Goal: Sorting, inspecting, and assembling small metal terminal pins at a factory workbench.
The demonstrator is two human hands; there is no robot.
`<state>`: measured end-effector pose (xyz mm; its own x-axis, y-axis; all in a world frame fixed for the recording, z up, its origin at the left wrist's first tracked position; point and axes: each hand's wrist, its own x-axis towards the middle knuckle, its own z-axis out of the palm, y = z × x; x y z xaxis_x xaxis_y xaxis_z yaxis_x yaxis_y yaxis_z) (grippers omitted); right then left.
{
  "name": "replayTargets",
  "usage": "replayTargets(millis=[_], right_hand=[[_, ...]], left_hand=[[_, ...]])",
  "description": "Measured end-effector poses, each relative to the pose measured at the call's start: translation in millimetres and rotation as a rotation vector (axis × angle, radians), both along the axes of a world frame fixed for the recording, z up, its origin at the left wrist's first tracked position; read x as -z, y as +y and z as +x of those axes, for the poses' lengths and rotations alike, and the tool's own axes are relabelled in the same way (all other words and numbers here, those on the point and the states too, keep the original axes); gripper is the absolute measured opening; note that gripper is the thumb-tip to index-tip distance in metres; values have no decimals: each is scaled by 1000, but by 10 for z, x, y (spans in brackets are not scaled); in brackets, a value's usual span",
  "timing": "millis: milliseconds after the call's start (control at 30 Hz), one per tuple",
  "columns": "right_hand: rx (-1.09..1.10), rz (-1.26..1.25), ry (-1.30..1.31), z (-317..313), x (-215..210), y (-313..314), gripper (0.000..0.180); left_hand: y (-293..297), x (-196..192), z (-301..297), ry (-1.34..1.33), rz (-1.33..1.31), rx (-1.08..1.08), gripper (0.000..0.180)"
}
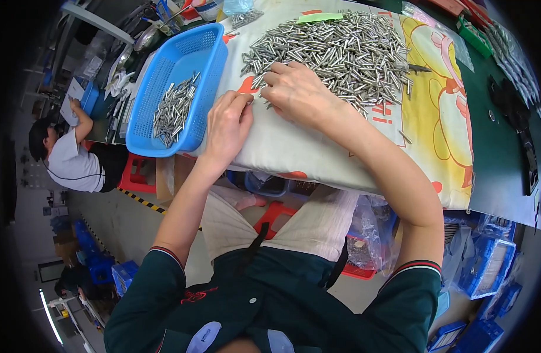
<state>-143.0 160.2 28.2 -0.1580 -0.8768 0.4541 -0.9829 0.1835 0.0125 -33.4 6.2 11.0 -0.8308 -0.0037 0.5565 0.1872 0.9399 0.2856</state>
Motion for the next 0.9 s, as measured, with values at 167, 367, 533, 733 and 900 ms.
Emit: replayTargets(millis=[167, 367, 533, 733, 900], right_hand=[[23, 113, 64, 31, -36, -130, 9], [115, 124, 131, 159, -70, -209, 6], [63, -6, -40, -39, -72, -109, 7], [164, -713, -275, -185, -55, 84, 12], [282, -862, -331, -194, -6, 114, 12]], left_hand=[[-39, -26, 22, -29, -44, -43, 8], [-32, -92, -55, -63, 83, -19, 9], [-27, -141, -183, 1, 205, 34, 14], [234, -194, -643, 134, 920, 340, 12], [361, -100, -840, 204, 1001, 466, 17]])
